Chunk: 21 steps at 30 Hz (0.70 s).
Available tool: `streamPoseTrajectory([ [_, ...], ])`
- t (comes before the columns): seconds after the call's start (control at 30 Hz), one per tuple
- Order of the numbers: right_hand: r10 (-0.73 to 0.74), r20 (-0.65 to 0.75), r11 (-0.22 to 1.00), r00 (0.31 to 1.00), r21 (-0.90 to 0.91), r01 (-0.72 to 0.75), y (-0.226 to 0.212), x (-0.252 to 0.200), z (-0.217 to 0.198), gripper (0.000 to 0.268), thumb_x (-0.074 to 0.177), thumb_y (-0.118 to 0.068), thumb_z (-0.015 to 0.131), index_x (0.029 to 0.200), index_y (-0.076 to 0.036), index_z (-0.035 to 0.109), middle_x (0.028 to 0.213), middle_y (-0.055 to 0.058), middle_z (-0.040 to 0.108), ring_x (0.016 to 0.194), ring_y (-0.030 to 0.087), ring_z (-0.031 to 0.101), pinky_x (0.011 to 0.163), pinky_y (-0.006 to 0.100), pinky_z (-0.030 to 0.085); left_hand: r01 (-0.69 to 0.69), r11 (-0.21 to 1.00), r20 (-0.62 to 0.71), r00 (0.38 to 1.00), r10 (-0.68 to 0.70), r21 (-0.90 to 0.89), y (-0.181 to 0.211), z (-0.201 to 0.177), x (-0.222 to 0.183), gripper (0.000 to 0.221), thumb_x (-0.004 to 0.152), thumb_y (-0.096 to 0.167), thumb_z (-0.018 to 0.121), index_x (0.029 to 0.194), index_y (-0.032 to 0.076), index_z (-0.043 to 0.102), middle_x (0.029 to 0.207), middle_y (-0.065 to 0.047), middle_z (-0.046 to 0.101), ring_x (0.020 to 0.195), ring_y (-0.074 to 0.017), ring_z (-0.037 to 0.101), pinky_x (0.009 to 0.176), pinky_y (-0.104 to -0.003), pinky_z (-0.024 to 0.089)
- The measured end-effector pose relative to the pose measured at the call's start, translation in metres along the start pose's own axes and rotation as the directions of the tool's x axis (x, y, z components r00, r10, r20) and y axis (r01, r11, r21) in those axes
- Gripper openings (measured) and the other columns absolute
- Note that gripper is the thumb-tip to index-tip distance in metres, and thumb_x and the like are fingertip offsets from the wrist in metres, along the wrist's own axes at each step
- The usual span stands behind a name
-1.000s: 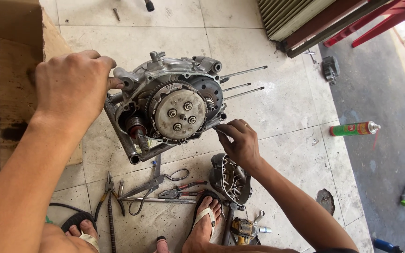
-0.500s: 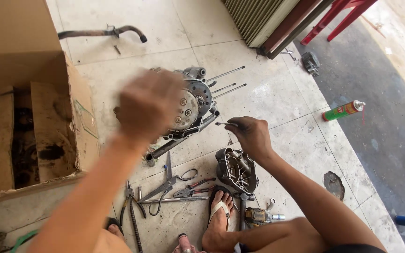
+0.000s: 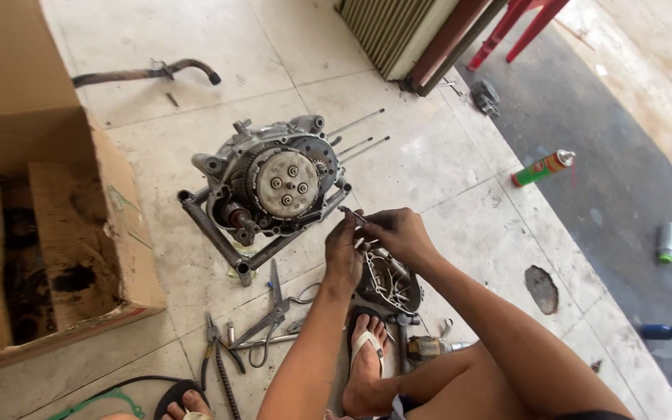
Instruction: Repairing a motorcycle engine by cleaning the casing, applying a new gasket, and installing the engine cover
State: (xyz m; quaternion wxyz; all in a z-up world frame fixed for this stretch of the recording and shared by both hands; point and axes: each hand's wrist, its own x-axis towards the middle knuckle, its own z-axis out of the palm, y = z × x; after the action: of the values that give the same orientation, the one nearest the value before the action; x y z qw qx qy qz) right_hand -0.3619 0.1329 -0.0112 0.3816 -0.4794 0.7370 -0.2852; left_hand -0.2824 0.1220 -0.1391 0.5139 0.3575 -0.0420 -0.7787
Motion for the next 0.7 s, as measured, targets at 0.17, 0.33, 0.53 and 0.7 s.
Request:
streamPoseTrajectory([
  [0.17,-0.025,0.05,0.956,0.998,-0.292,0.038,0.019,0.01,-0.007,0.025,0.085,-0.029,0.077,0.106,-0.017,0.082,0.087,0.011,0.08,0.089,0.03,0.077,0.082,0.046,0.058,-0.016,0.997,0.035,0.999,0.013,0.07,-0.009,-0.005,0.008,0.024,0.092,0.032,0.079,0.099,0.009,0.077,0.075,-0.003,0.068,0.068,-0.012,0.059,0.054,-0.019,0.044],
  [0.33,0.01,-0.08,0.963,0.997,-0.266,-0.031,0.021,0.016,0.002,0.016,0.075,-0.024,0.076,0.089,-0.019,0.082,0.067,0.004,0.075,0.066,0.02,0.075,0.064,0.033,0.059,-0.06,0.995,0.021,0.998,0.058,0.085,0.004,-0.002,-0.001,0.021,0.088,0.028,0.084,0.093,0.009,0.075,0.074,-0.002,0.064,0.07,-0.0132,0.058,0.056,-0.022,0.044],
  [0.53,-0.084,0.026,0.921,0.996,-0.38,0.088,0.003,0.003,-0.001,0.023,0.082,-0.024,0.075,0.101,-0.013,0.081,0.081,0.013,0.079,0.082,0.034,0.077,0.074,0.045,0.059,-0.068,0.998,-0.003,0.998,0.068,-0.009,0.004,-0.011,0.007,0.018,0.089,0.025,0.084,0.094,0.01,0.074,0.071,-0.003,0.065,0.066,-0.0118,0.06,0.053,-0.02,0.044],
  [0.7,-0.329,0.149,0.828,0.933,-0.43,0.361,-0.006,0.015,-0.001,0.027,0.089,-0.027,0.073,0.112,-0.012,0.075,0.091,0.013,0.079,0.091,0.035,0.075,0.084,0.049,0.057,-0.102,0.994,0.021,0.995,0.101,0.034,-0.001,-0.007,0.008,0.022,0.091,0.027,0.082,0.094,0.007,0.074,0.07,-0.002,0.063,0.063,-0.0108,0.055,0.052,-0.019,0.041],
])
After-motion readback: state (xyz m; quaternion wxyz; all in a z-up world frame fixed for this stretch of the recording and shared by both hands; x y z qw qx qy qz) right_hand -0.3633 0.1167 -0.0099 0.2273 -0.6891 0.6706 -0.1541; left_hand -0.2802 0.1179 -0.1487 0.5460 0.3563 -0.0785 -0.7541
